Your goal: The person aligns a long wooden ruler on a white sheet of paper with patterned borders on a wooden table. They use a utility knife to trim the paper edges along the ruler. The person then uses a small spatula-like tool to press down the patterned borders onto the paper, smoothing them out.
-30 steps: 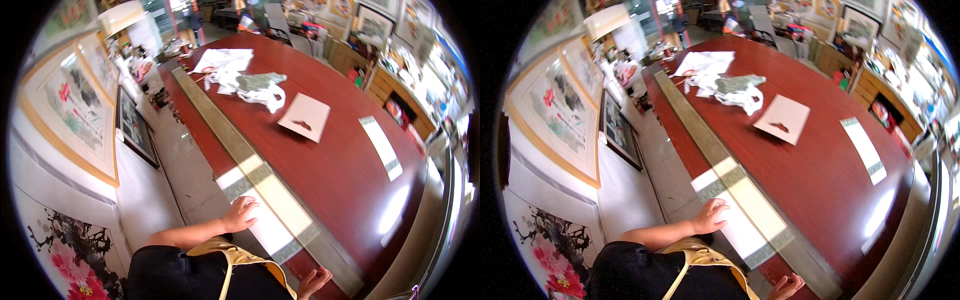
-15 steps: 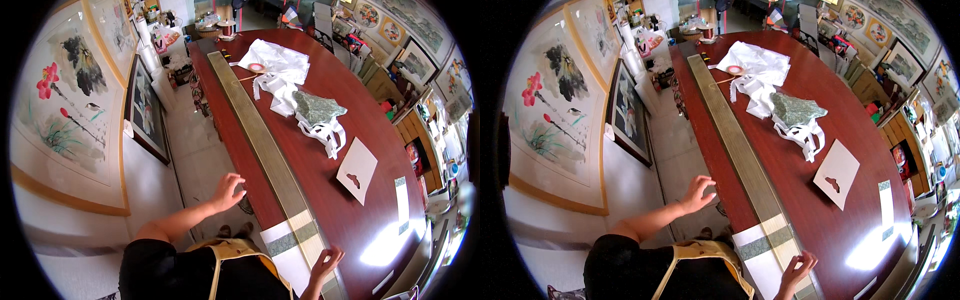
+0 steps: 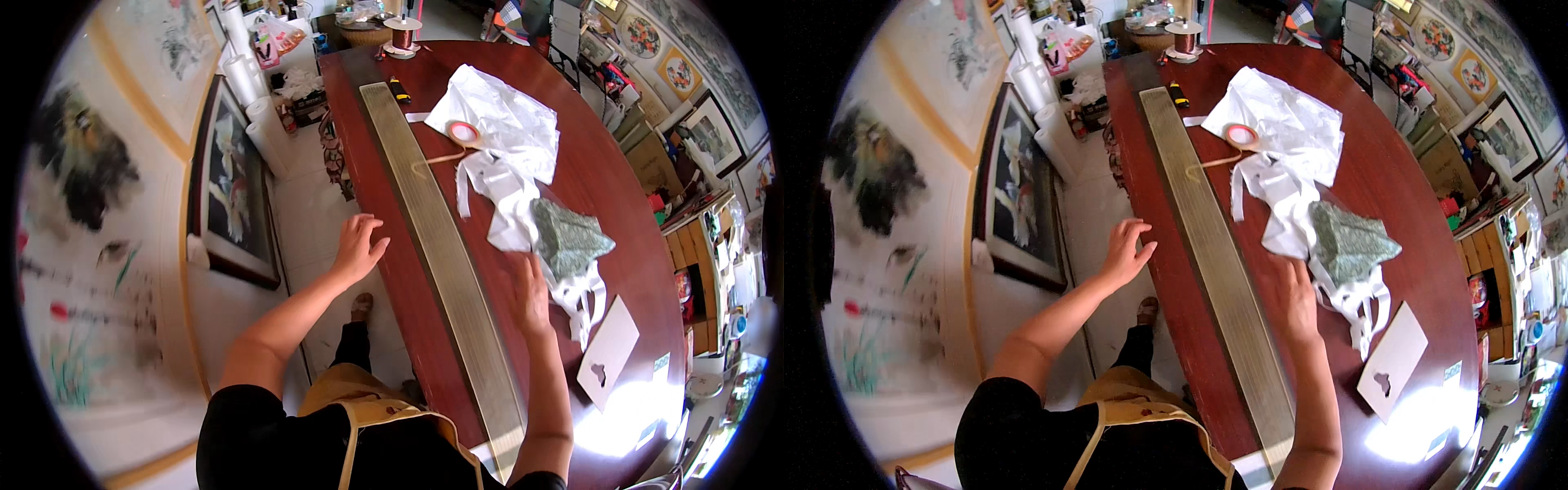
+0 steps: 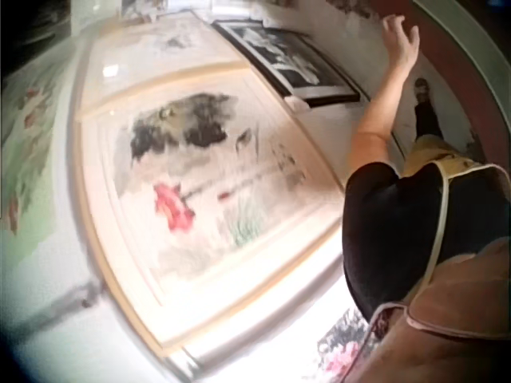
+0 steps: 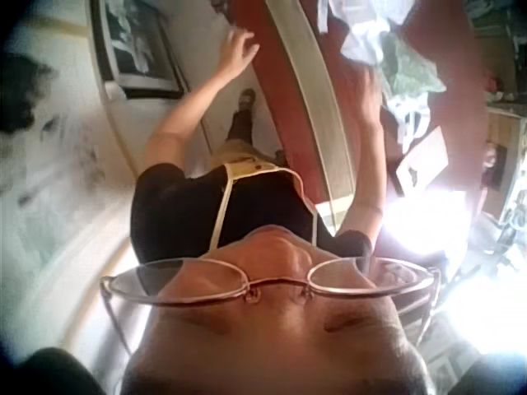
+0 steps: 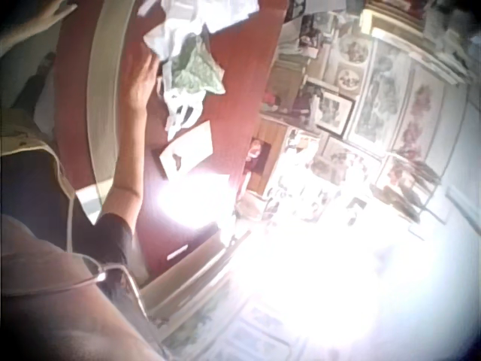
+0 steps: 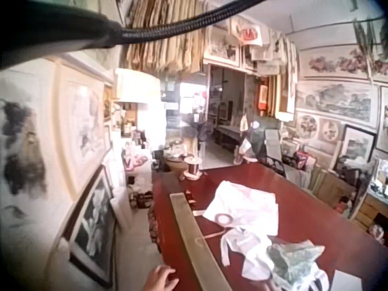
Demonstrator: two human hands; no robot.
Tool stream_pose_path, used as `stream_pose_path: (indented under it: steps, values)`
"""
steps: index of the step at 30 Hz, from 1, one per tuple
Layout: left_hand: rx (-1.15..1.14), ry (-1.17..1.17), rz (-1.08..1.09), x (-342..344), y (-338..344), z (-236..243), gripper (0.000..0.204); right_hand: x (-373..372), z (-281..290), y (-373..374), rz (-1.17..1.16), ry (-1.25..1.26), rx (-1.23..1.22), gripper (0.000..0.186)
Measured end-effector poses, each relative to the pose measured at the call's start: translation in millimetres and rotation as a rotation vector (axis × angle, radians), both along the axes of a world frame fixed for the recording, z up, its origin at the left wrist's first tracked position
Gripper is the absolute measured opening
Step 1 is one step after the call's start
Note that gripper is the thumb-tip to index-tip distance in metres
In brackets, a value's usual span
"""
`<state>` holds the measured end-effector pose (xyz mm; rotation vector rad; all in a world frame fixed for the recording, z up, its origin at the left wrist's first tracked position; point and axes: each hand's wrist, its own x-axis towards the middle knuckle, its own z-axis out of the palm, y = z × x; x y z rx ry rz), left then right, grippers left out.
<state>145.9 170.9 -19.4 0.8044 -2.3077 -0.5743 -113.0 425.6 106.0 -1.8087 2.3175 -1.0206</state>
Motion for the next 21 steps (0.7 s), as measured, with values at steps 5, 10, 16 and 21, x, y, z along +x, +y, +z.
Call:
stream_pose_path:
  steps: [5, 10, 16, 21]
  values:
    - [-0.114, 0.012, 0.005, -63.0, -144.0, -29.8, 0.047, -32.5, -28.0, -257.7, 0.127, -0.004, -0.018, 0.034]
    - [-0.112, -0.21, -0.048, -93.0, -174.2, -40.4, 0.056, -82.2, -97.7, -491.9, 0.14, 0.099, -0.066, 0.035]
    - [-0.02, -0.177, -0.067, -86.8, -188.1, -42.3, 0.055, -94.9, -145.8, -641.7, -0.182, 0.195, 0.342, 0.05]
    - [-0.007, -0.154, -0.091, -93.6, -187.2, -39.4, 0.054, -117.0, -130.0, -638.0, -0.342, 0.029, 0.448, 0.05]
